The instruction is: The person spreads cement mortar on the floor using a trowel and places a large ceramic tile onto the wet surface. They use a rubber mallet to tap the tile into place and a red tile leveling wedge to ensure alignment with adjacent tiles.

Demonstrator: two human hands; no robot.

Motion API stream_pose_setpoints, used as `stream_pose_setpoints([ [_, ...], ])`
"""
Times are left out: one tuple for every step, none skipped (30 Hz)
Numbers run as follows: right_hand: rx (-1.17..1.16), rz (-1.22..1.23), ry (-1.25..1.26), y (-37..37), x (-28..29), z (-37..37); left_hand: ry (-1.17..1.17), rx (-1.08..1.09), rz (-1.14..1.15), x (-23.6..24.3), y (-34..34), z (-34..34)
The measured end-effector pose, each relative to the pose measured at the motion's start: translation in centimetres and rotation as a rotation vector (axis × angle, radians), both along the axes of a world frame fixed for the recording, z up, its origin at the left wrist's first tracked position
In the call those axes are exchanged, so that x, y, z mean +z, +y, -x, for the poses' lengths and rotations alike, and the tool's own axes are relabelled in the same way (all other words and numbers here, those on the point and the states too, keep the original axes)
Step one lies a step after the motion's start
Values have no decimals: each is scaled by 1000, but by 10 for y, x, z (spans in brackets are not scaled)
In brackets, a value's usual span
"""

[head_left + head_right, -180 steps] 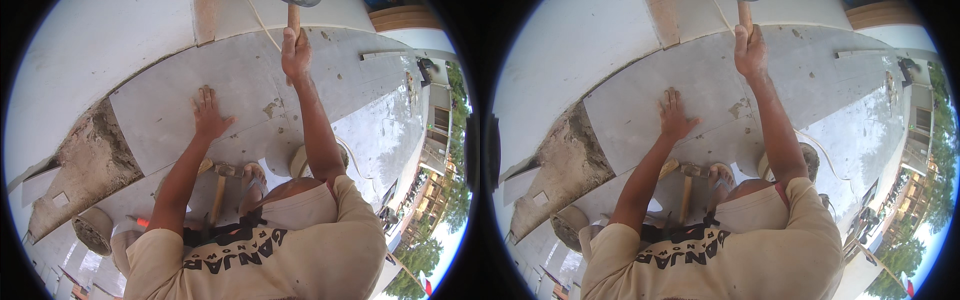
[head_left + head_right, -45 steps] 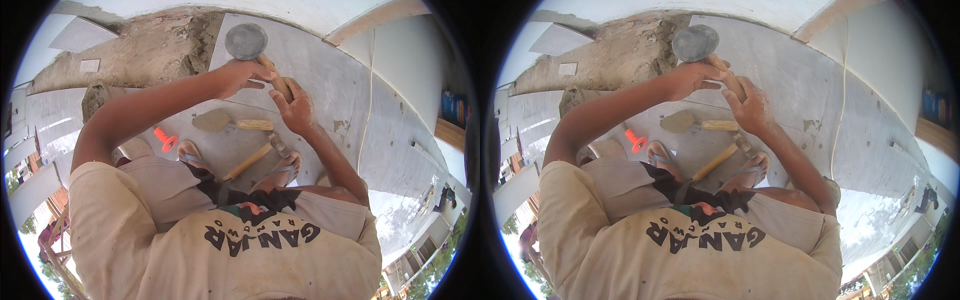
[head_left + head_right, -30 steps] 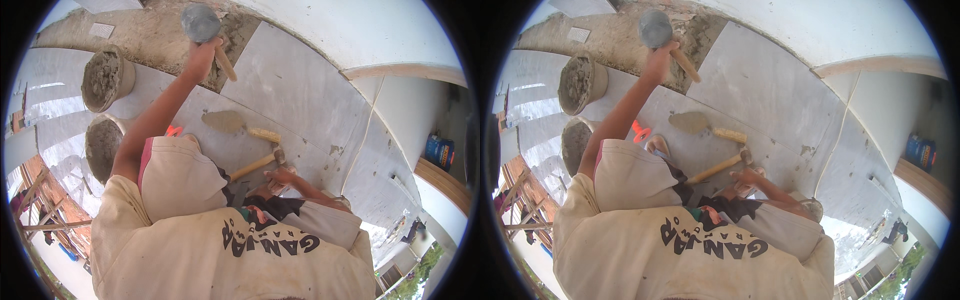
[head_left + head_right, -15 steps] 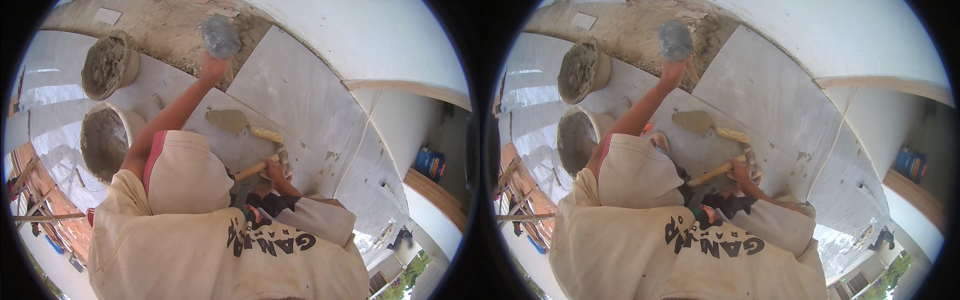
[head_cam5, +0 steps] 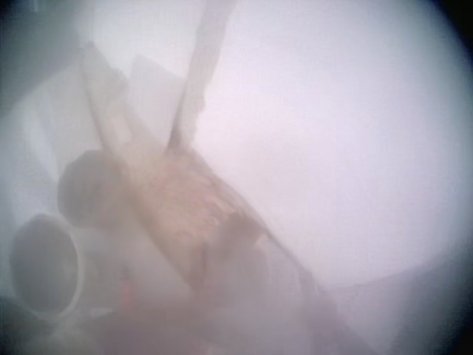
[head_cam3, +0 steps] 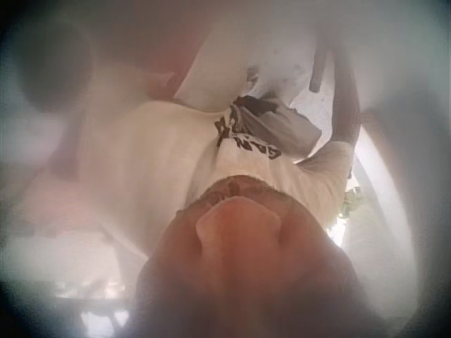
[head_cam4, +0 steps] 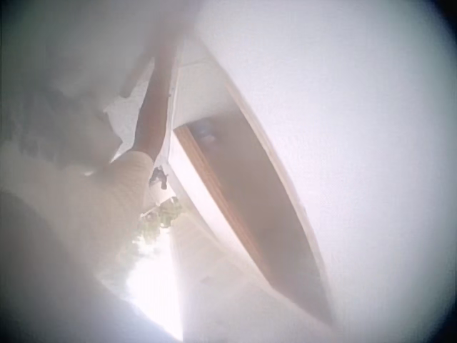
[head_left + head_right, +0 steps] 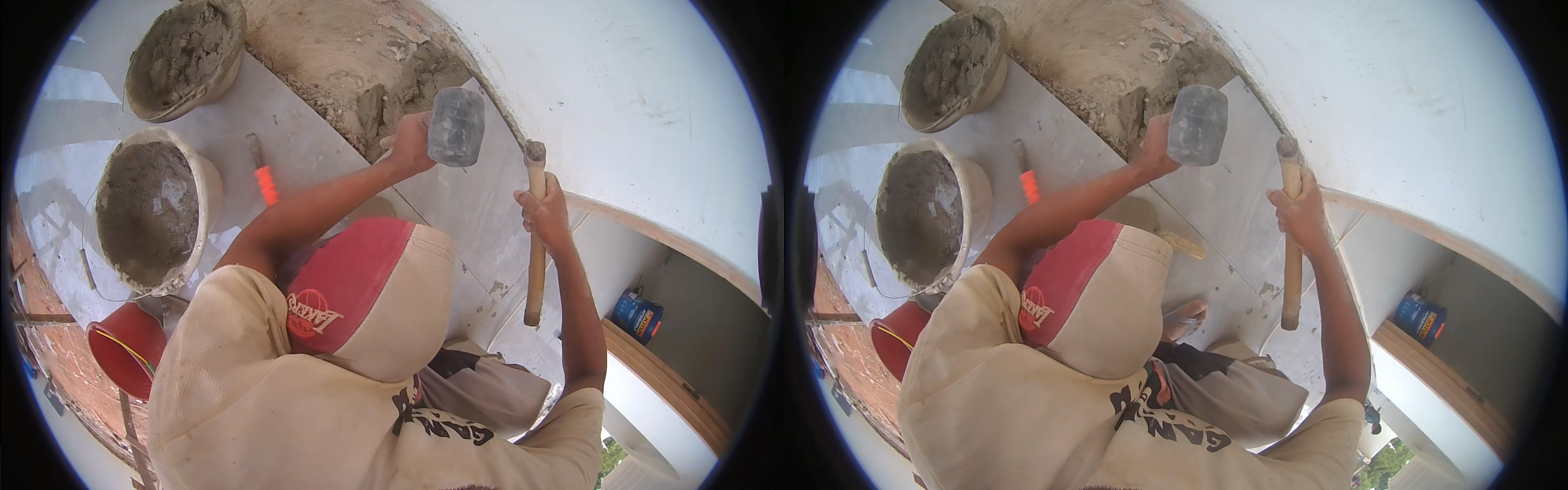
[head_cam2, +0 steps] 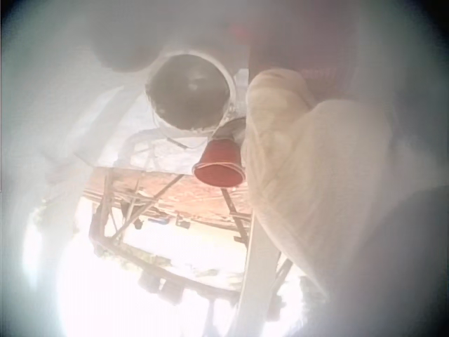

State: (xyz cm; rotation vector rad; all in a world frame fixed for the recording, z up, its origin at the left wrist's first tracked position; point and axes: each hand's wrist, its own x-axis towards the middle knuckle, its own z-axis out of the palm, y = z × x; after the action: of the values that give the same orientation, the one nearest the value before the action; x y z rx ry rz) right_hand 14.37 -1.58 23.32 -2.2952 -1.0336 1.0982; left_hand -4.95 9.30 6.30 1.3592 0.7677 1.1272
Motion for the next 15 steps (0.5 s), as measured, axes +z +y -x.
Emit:
stream_pose_setpoints([
  [84,16,-52,28,7,0,-21,-8,22,-1,-5,-4],
  [129,-16,-48,57,14,8,-29,-11,42,-3,-7,-5],
  [172,-41,-41,85,22,21,-42,4,31,-2,-7,-4],
  [213,-61,-35,111,27,34,-56,17,26,3,-7,-2],
  [281,-39,-36,134,26,44,-66,25,22,4,-6,0],
  [353,-16,-35,157,22,55,-80,35,35,3,-4,3],
  [411,5,-39,175,17,64,-101,32,44,5,-2,4],
  [545,83,-146,194,6,74,-120,31,45,6,2,6],
  [681,162,-252,212,-6,86,-72,45,51,6,5,10],
  [804,238,-368,226,-16,94,-34,47,48,9,5,13],
  [876,222,-414,240,-34,97,11,55,48,8,7,14],
  [947,208,-460,249,-56,96,-77,62,56,7,10,13],
  [1016,199,-494,255,-76,97,-160,64,72,5,8,11],
  [1053,202,-436,268,-89,106,-231,83,87,1,10,12],
  [1085,207,-378,280,-99,114,-172,127,43,-2,10,13],
])
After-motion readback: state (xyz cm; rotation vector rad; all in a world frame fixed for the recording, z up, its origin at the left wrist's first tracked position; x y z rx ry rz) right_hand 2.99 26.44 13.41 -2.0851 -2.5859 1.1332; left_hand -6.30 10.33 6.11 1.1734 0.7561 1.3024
